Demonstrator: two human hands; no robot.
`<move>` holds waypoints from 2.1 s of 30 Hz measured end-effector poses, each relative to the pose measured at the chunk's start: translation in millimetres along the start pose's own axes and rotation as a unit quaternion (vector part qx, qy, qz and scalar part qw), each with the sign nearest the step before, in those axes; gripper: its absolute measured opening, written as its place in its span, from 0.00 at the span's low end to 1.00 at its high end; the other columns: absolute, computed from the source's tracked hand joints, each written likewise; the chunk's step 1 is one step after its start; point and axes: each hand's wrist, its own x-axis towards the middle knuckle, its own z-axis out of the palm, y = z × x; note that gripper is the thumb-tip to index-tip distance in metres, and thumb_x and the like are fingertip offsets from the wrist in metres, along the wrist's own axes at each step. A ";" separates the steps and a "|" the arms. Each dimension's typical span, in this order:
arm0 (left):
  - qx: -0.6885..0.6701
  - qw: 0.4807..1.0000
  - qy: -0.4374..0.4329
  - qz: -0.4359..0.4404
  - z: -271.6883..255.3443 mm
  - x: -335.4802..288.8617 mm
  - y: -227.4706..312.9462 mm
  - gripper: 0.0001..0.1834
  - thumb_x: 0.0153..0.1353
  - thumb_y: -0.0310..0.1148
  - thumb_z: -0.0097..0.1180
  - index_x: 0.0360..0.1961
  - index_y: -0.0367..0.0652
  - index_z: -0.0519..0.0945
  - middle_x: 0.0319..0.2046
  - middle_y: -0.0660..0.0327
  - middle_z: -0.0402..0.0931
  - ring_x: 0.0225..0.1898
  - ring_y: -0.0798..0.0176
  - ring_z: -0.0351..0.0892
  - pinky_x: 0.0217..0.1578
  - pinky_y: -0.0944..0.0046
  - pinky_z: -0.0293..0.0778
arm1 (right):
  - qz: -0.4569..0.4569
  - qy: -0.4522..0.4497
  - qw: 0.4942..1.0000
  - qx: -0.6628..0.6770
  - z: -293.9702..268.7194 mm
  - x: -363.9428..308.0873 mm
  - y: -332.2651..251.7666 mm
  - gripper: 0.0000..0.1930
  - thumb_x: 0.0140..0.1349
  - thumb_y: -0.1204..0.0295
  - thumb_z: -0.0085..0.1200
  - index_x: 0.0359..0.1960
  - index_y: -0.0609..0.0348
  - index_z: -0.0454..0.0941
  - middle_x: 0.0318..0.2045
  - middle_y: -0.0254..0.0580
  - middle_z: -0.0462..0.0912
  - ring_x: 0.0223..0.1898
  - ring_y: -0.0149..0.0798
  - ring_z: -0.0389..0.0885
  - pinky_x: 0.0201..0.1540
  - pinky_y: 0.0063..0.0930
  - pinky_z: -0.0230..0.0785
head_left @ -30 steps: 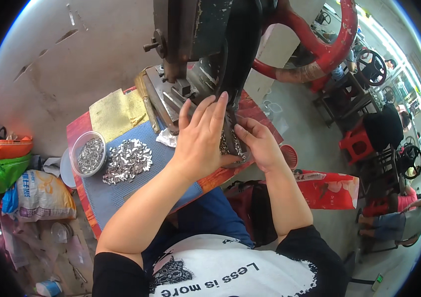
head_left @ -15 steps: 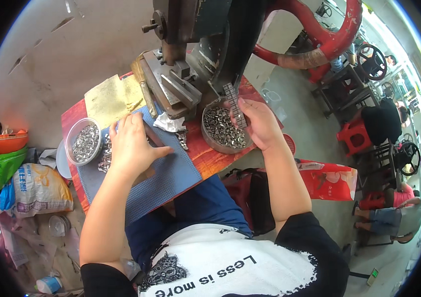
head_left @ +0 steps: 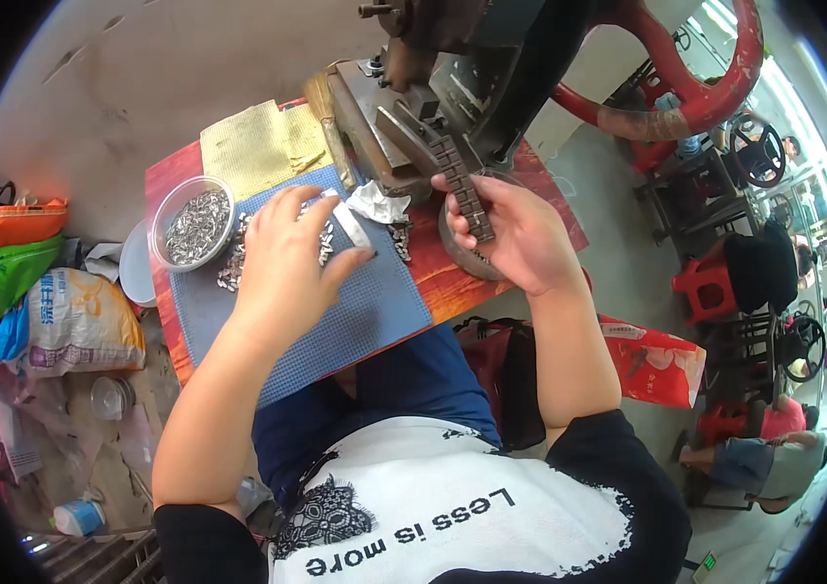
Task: Load small metal parts into a fixture and operate a manual press machine to assemble or stamp them.
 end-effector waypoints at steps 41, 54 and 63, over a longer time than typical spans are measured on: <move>-0.107 0.992 -0.015 -0.059 -14.7 -77.0 -24.2 0.28 0.54 0.35 0.70 0.55 0.36 0.79 0.58 0.50 0.73 0.61 0.45 0.70 0.64 0.51 0.64 | -0.031 0.108 0.990 -0.080 -77.6 -4.7 -20.4 0.10 0.70 0.72 0.53 0.47 0.66 0.77 0.36 0.37 0.79 0.35 0.30 0.75 0.31 0.21 0.65; -0.116 0.991 -0.013 -0.062 -14.9 -85.0 -24.8 0.29 0.53 0.35 0.71 0.55 0.35 0.78 0.58 0.50 0.72 0.60 0.45 0.71 0.63 0.52 0.65 | -0.034 0.019 0.995 -0.096 -88.1 -0.8 -20.9 0.20 0.60 0.87 0.53 0.56 0.71 0.70 0.40 0.41 0.76 0.36 0.29 0.74 0.30 0.19 0.65; -0.107 0.992 0.022 -0.056 -20.5 -90.0 -27.2 0.26 0.54 0.33 0.70 0.54 0.36 0.79 0.56 0.51 0.74 0.59 0.45 0.72 0.61 0.53 0.67 | -0.039 0.202 0.939 -0.274 -48.5 -1.0 -15.8 0.12 0.69 0.75 0.55 0.51 0.63 0.80 0.37 0.29 0.78 0.32 0.22 0.70 0.32 0.18 0.66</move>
